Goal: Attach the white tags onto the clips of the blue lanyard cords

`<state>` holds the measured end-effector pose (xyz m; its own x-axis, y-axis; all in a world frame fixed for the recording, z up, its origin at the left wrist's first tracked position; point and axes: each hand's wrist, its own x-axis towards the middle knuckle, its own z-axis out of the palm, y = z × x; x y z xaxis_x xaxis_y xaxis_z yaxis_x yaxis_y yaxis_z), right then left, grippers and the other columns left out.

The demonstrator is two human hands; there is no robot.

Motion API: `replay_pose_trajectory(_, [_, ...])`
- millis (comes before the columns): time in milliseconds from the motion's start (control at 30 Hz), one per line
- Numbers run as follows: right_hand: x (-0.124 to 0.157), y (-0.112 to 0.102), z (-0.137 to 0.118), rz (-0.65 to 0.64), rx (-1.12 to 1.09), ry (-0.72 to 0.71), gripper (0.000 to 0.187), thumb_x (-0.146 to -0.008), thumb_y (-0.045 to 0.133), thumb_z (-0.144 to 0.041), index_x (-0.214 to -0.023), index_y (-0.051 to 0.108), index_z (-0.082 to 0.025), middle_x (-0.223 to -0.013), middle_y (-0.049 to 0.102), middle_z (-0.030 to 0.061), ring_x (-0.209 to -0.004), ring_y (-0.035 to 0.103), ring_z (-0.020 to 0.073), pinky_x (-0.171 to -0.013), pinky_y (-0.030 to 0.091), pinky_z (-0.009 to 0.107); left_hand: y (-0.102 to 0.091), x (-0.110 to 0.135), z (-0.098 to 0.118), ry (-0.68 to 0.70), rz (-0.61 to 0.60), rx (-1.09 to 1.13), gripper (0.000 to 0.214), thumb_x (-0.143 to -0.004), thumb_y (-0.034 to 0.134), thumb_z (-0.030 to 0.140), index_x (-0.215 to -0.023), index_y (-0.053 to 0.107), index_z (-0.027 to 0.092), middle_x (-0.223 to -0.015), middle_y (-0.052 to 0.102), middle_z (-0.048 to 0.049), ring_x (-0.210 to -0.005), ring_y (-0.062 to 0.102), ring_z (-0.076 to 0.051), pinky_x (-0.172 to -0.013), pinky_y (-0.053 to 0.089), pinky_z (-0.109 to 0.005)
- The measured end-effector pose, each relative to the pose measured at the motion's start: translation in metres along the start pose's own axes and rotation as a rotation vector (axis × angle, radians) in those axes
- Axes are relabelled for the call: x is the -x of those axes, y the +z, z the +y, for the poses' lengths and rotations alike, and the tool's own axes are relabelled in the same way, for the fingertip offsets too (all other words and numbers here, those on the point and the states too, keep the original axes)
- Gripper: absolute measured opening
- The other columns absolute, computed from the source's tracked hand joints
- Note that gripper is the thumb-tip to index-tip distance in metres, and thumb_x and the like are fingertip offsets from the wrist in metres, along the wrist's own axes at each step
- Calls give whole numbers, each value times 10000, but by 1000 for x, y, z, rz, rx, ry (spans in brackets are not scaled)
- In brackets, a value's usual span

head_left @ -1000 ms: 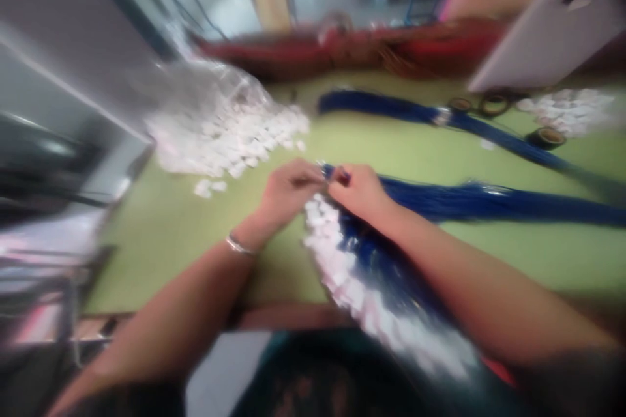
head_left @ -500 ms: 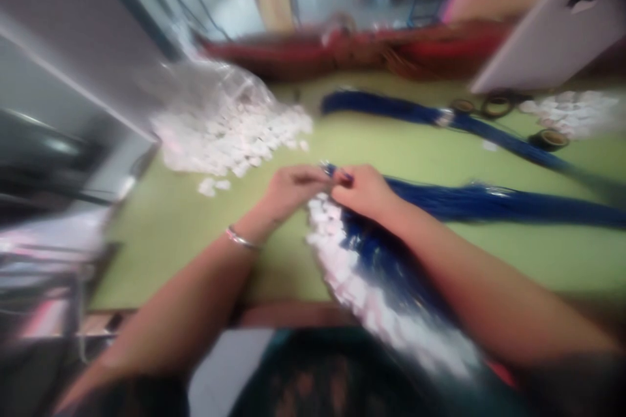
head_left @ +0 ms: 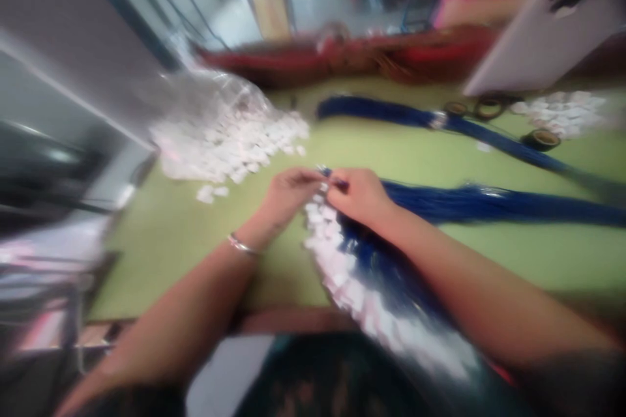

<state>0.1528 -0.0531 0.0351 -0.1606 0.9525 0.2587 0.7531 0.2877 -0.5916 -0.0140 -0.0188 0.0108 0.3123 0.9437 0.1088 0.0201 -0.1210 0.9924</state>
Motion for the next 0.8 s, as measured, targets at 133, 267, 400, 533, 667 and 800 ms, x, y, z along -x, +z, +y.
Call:
replay_pose_trajectory(133, [-3,1,4,9,-76,66,107,-731,585,-233,-697,670,-178,-620,623,10,-581,492,128,-590,321,263,0,1,-2,32,50,-105,157,-697,770,286,-821,739,196,-826,749,-48,-764,688,-168,-778,560,-325])
replay_pose_trajectory(267, [-7,-1,10,-58,-179,144,149,-709,602,-245,-585,609,-164,-530,549,-21,-535,454,103,-551,313,248,0,1,-5,58,135,-206,134,-707,750,258,-831,746,208,-842,750,-41,-780,685,-169,-779,553,-326])
replay_pose_trajectory(400, [-9,-1,11,-129,-216,175,205,-716,575,-235,-526,550,-161,-479,480,-43,-501,412,84,-507,281,238,0,0,-11,25,107,-215,125,-699,751,260,-811,737,204,-816,744,-39,-757,676,-164,-751,549,-321])
replay_pose_trajectory(533, [-9,-3,10,-165,-262,195,176,-701,595,-243,-551,577,-152,-490,507,-40,-503,428,84,-496,289,234,0,-2,-13,16,40,-207,113,-714,736,273,-794,729,193,-805,737,-49,-734,663,-161,-709,543,-312])
replay_pose_trajectory(667, [-10,-8,12,-186,-470,313,182,-712,621,-284,-584,590,-158,-439,488,-48,-419,408,78,-437,278,230,0,1,-2,13,-92,-220,116,-734,712,258,-811,724,172,-816,732,-56,-725,651,-143,-715,528,-296])
replay_pose_trajectory(800, [-11,-6,18,-101,-873,329,237,-698,708,-343,-839,662,-159,-596,612,-22,-433,437,65,-414,310,215,-2,13,20,18,-481,-285,136,-780,663,236,-864,745,169,-867,737,-61,-751,648,-132,-731,513,-272])
